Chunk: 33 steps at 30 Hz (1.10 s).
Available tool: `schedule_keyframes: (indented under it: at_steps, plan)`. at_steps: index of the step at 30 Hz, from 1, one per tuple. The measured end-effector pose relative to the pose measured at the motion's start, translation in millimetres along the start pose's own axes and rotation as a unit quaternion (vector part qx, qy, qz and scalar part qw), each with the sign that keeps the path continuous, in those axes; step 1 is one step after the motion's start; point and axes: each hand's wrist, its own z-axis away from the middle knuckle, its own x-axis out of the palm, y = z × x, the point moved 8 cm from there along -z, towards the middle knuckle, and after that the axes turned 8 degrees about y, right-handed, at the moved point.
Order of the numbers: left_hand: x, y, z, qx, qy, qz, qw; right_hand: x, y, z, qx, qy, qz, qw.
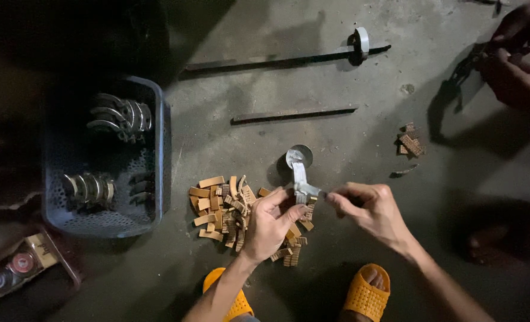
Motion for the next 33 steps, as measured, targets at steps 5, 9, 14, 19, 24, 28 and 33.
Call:
schedule_keyframes:
  at_steps: [5, 9, 14, 19, 24, 28, 33]
  plan:
    - [-8, -4, 3, -0.011, 0.005, 0.012, 1.000, -17, -25, 0, -0.011, 0.036, 0.047, 0.998]
    - [-7, 23, -1, -0.015, -0.013, 0.018, 1.000, -17, -60, 4, -0.025, 0.017, 0.103, 0.994]
    - [-2, 28, 0, 0.053, -0.016, -0.069, 0.996, -10, -67, 0, -0.070, -0.001, 0.133, 0.989]
    - [-9, 17, 5, 0.057, 0.007, -0.102, 0.993, -7, -64, -2, -0.078, -0.003, 0.142, 0.987]
    - [-4, 35, 7, 0.062, -0.019, -0.122, 0.990, -11, -58, -2, -0.021, -0.006, 0.126, 0.992]
    - [-5, 45, 8, 0.079, -0.035, -0.114, 0.990, -15, -49, -2, -0.024, 0.012, 0.132, 0.991]
    - [-5, 45, 11, 0.093, -0.058, -0.118, 0.987, -13, -38, -3, 0.004, -0.015, 0.112, 0.994]
